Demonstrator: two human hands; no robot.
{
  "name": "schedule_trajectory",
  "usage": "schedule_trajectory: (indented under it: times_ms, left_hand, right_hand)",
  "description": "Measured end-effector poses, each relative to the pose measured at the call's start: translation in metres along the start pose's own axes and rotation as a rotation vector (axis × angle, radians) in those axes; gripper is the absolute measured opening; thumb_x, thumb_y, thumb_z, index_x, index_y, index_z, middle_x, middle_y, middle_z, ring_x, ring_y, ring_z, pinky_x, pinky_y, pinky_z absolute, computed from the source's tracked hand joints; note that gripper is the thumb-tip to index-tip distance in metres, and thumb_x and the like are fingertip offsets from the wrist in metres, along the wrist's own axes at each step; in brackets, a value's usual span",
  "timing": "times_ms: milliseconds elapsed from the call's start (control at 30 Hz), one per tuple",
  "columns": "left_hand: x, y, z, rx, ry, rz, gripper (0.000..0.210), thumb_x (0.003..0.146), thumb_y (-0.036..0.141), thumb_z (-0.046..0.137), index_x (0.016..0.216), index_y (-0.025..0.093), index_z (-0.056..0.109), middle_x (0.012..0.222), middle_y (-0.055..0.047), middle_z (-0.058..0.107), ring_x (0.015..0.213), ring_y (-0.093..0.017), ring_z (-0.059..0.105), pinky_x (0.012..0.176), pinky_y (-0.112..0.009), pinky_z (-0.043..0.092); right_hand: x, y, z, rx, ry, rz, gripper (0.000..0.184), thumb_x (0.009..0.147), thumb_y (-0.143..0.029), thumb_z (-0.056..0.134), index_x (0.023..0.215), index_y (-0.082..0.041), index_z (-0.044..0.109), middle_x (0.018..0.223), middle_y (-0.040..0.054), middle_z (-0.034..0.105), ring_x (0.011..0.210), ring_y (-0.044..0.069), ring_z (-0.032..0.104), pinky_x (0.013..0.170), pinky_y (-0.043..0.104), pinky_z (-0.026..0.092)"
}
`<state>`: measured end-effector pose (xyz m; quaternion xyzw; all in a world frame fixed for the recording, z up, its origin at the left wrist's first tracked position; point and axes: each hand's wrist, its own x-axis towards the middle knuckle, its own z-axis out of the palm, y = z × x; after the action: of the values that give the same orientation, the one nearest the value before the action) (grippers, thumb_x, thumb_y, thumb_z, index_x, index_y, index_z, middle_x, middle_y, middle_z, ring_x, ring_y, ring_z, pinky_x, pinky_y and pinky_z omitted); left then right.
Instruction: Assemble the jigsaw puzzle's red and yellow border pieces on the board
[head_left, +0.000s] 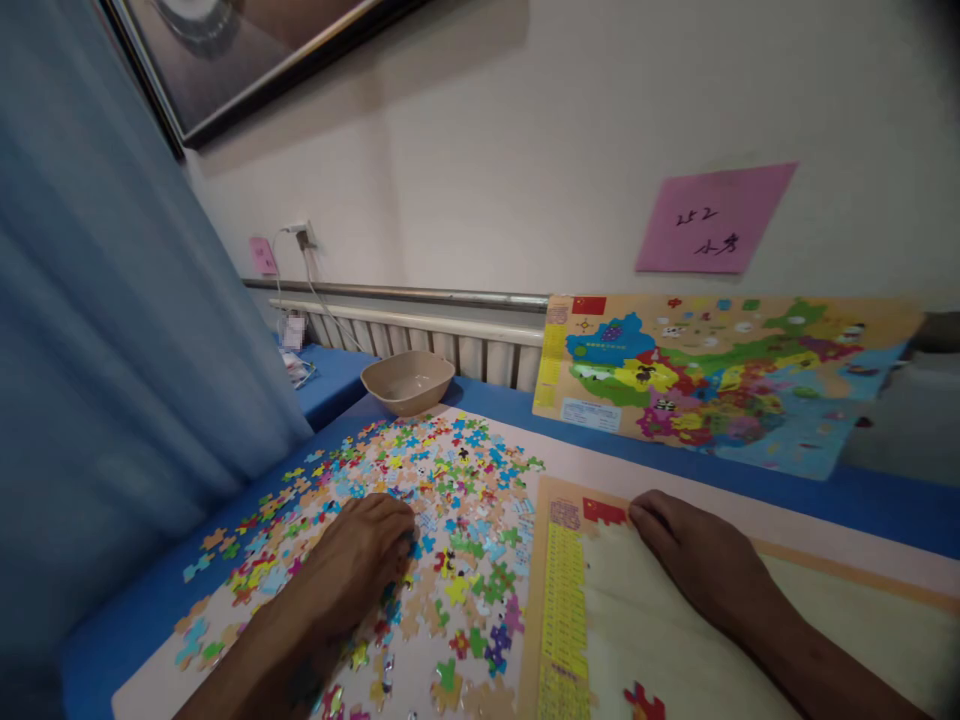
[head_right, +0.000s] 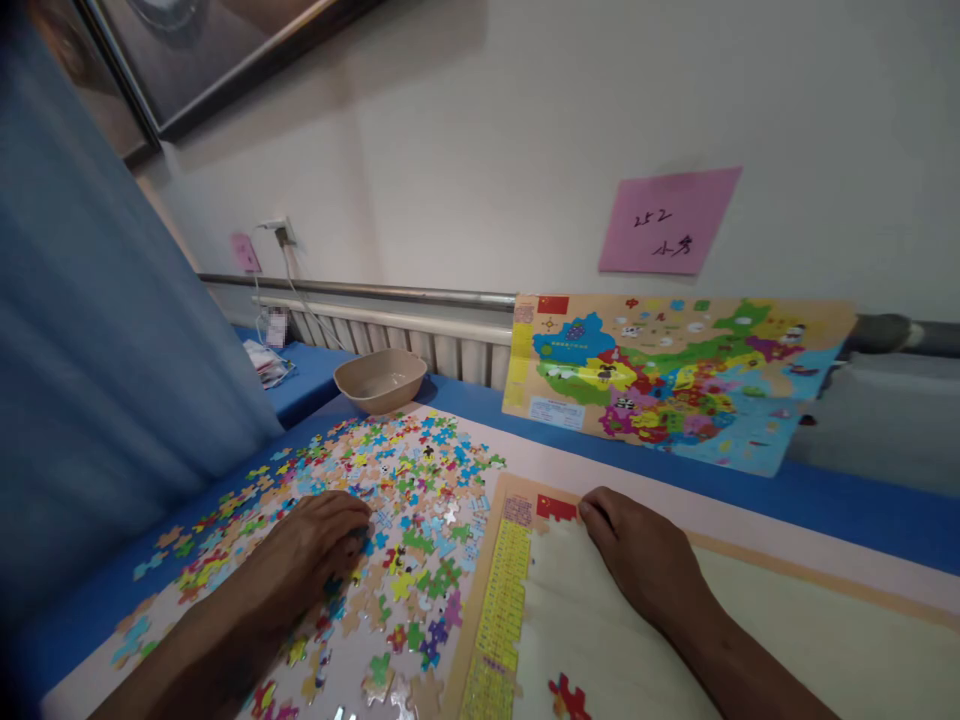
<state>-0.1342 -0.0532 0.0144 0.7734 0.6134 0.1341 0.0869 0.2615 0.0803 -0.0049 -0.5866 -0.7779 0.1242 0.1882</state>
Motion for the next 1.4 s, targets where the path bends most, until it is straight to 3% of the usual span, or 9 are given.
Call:
schedule_trajectory:
  times_ms: [267, 467, 567, 667, 800, 933, 1100, 1233, 1400]
  left_hand:
    - [-0.003, 0.002, 0.013, 0.088, 0.08, 0.164, 0.031, 0.102, 0.026, 0.047, 0.128, 0.034, 0.062, 0.142, 0.001, 0.065, 0.133, -0.023, 0.057, 0.11, -0.046, 0.047]
    - [-0.002, -0.001, 0.016, 0.153, 0.116, 0.202, 0.032, 0.101, 0.025, 0.049, 0.128, 0.032, 0.064, 0.141, -0.001, 0.066, 0.133, -0.024, 0.059, 0.108, -0.043, 0.05]
    - [-0.001, -0.002, 0.013, 0.08, 0.134, 0.188, 0.028, 0.101, 0.025, 0.047, 0.122, 0.03, 0.066, 0.134, -0.003, 0.069, 0.124, -0.024, 0.063, 0.103, -0.041, 0.052]
    - [-0.002, -0.007, 0.012, 0.012, 0.142, 0.136, 0.024, 0.104, 0.03, 0.044, 0.102, 0.027, 0.068, 0.108, -0.003, 0.073, 0.101, -0.021, 0.067, 0.089, -0.038, 0.053]
    - [-0.005, -0.014, 0.005, 0.057, 0.336, 0.123, 0.031, 0.106, 0.03, 0.04, 0.085, 0.024, 0.062, 0.084, -0.001, 0.066, 0.08, -0.017, 0.062, 0.075, -0.034, 0.047]
    - [-0.011, -0.011, -0.016, 0.109, 0.642, 0.187, 0.014, 0.104, 0.026, 0.05, 0.099, 0.025, 0.063, 0.094, 0.0, 0.069, 0.091, -0.015, 0.064, 0.082, -0.029, 0.047]
    - [-0.023, -0.011, -0.033, 0.144, 0.877, 0.132, 0.01, 0.102, 0.025, 0.054, 0.103, 0.023, 0.064, 0.1, -0.001, 0.069, 0.1, -0.017, 0.062, 0.091, -0.031, 0.046]
    - [-0.029, -0.019, -0.036, 0.128, 0.961, 0.045, 0.013, 0.102, 0.027, 0.052, 0.106, 0.024, 0.065, 0.103, -0.002, 0.068, 0.101, -0.018, 0.063, 0.093, -0.033, 0.046]
    - [-0.03, -0.024, -0.037, 0.122, 0.979, -0.001, 0.014, 0.102, 0.031, 0.053, 0.103, 0.025, 0.065, 0.101, -0.001, 0.068, 0.098, -0.017, 0.064, 0.092, -0.033, 0.046]
  right_hand:
    - [-0.002, 0.0, 0.0, 0.019, 0.032, -0.024, 0.039, 0.094, -0.052, 0.034, 0.084, -0.027, 0.063, 0.09, 0.0054, 0.075, 0.084, 0.027, 0.069, 0.071, 0.036, 0.044]
    - [-0.003, -0.002, -0.002, 0.03, 0.035, -0.026, 0.036, 0.096, -0.048, 0.035, 0.084, -0.026, 0.061, 0.089, 0.0045, 0.075, 0.082, 0.026, 0.069, 0.07, 0.034, 0.042]
    - [-0.005, -0.003, -0.003, 0.03, 0.039, -0.035, 0.036, 0.098, -0.047, 0.035, 0.084, -0.026, 0.061, 0.088, 0.0046, 0.075, 0.081, 0.025, 0.068, 0.071, 0.034, 0.042]
    - [-0.005, -0.004, -0.004, 0.03, 0.035, -0.026, 0.036, 0.098, -0.046, 0.035, 0.084, -0.025, 0.06, 0.087, 0.0048, 0.074, 0.081, 0.025, 0.067, 0.071, 0.035, 0.042]
    - [-0.004, -0.003, -0.003, 0.035, 0.027, -0.031, 0.037, 0.099, -0.046, 0.034, 0.084, -0.025, 0.06, 0.088, 0.005, 0.074, 0.081, 0.025, 0.067, 0.071, 0.035, 0.042]
    - [-0.003, -0.002, -0.002, 0.048, 0.034, -0.023, 0.036, 0.098, -0.047, 0.036, 0.083, -0.026, 0.06, 0.086, 0.0038, 0.073, 0.08, 0.025, 0.067, 0.07, 0.035, 0.042]
    - [-0.004, -0.003, -0.003, 0.055, 0.028, -0.003, 0.038, 0.097, -0.05, 0.035, 0.082, -0.027, 0.06, 0.086, 0.0034, 0.073, 0.081, 0.026, 0.068, 0.071, 0.035, 0.043]
    - [-0.003, -0.002, -0.002, 0.054, 0.022, 0.005, 0.038, 0.096, -0.05, 0.035, 0.083, -0.027, 0.062, 0.088, 0.0043, 0.074, 0.083, 0.027, 0.068, 0.072, 0.036, 0.043]
    - [-0.003, -0.001, -0.001, 0.063, 0.026, -0.004, 0.038, 0.096, -0.051, 0.035, 0.083, -0.027, 0.062, 0.088, 0.0048, 0.075, 0.083, 0.027, 0.068, 0.073, 0.037, 0.045]
